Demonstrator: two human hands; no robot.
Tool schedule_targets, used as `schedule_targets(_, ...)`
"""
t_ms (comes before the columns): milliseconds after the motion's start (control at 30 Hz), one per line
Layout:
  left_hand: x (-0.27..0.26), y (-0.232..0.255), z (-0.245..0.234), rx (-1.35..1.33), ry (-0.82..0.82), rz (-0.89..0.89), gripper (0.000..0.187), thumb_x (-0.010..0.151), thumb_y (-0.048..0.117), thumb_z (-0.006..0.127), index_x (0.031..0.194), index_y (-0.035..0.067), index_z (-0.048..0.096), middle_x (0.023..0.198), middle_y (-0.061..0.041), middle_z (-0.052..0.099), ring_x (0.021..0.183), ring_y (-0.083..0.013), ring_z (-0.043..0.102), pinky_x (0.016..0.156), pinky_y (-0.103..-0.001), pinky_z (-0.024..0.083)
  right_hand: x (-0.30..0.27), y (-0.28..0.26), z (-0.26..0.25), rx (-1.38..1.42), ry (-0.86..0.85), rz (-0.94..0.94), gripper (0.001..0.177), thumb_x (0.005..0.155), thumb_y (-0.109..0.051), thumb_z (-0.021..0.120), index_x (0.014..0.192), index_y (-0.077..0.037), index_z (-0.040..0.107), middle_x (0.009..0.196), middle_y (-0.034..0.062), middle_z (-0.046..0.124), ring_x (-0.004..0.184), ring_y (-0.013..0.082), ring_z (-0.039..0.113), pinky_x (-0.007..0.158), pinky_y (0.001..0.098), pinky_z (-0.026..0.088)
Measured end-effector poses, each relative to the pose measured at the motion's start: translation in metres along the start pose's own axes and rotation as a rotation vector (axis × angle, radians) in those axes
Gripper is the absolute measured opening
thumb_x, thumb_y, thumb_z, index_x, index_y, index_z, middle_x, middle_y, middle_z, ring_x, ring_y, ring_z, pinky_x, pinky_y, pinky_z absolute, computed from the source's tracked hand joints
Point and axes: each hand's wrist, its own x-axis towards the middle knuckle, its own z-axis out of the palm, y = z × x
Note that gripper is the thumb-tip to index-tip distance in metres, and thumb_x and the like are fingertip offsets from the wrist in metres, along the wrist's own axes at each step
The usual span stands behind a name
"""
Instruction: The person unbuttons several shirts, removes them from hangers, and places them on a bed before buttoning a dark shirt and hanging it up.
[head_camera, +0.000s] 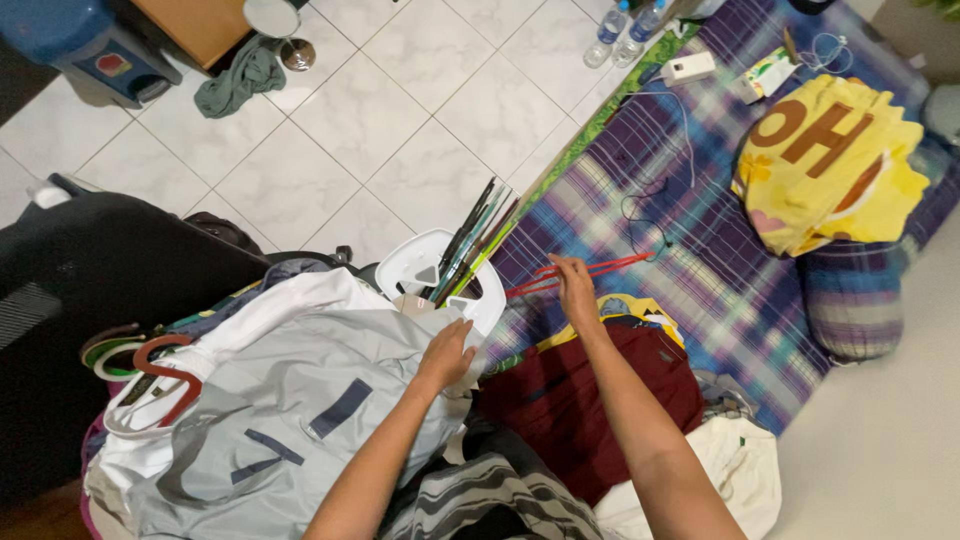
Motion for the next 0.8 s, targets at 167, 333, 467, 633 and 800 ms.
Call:
schedule_targets(167, -0.012, -0.001, -0.008, -0.012, 0.030, -0.003, 0.056, 0.088, 0.016, 0.069, 0.140, 0.002, 0.054, 0.147, -0.025, 0.051, 0.138, -0.0409, 0.046, 0.116, -0.046, 0.036, 0.019, 0.014, 0.047, 0.014, -0.155, -0.029, 0.033, 0.097, 0.001, 0.062, 0.127, -0.013, 0.070, 0.107, 0.0170, 0.063, 0.099, 0.0357, 0.064, 0.088, 0.0408, 0.053)
schedule_targets(333, -0.020, 0.010, -0.029, -0.141, 0.174, 0.033, 0.043, 0.088, 0.011, 0.065, 0.130, 0.004, 0.062, 0.144, -0.023, 0.055, 0.132, -0.0418, 0.051, 0.113, -0.046, 0.040, 0.031, 0.009, 0.087, 0.093, -0.335, 0.007, 0.039, 0.097, 0.000, 0.062, 0.133, -0.011, 0.066, 0.109, 0.0169, 0.064, 0.099, 0.0357, 0.064, 0.089, 0.0409, 0.052)
schedule_targets(467, -0.022, 0.009, -0.036, -0.168, 0.202, -0.005, 0.034, 0.091, 0.010, 0.063, 0.124, 0.005, 0.064, 0.143, -0.022, 0.055, 0.130, -0.0419, 0.052, 0.110, -0.047, 0.041, 0.028, 0.007, 0.118, 0.114, -0.352, 0.049, 0.042, 0.096, -0.003, 0.061, 0.138, -0.005, 0.063, 0.112, 0.0186, 0.067, 0.098, 0.0334, 0.068, 0.088, 0.0386, 0.054)
schedule_targets(633, -0.033, 0.010, -0.047, -0.153, 0.262, -0.007, 0.034, 0.091, 0.012, 0.063, 0.125, 0.009, 0.064, 0.142, -0.020, 0.055, 0.130, -0.0409, 0.053, 0.109, -0.049, 0.041, 0.019, 0.006, 0.139, 0.150, -0.306, 0.212, 0.052, 0.094, -0.012, 0.065, 0.143, 0.002, 0.055, 0.121, 0.0230, 0.069, 0.108, 0.0307, 0.070, 0.091, 0.0354, 0.055)
schedule_targets(800, -0.039, 0.010, -0.058, -0.172, 0.246, -0.040, 0.031, 0.092, 0.013, 0.061, 0.123, 0.011, 0.066, 0.142, -0.017, 0.057, 0.128, -0.0393, 0.054, 0.109, -0.049, 0.042, 0.017, 0.001, 0.140, 0.227, -0.314, 0.347, 0.073, 0.084, -0.012, 0.067, 0.151, 0.003, 0.043, 0.132, 0.0238, 0.068, 0.117, 0.0281, 0.070, 0.097, 0.0345, 0.054)
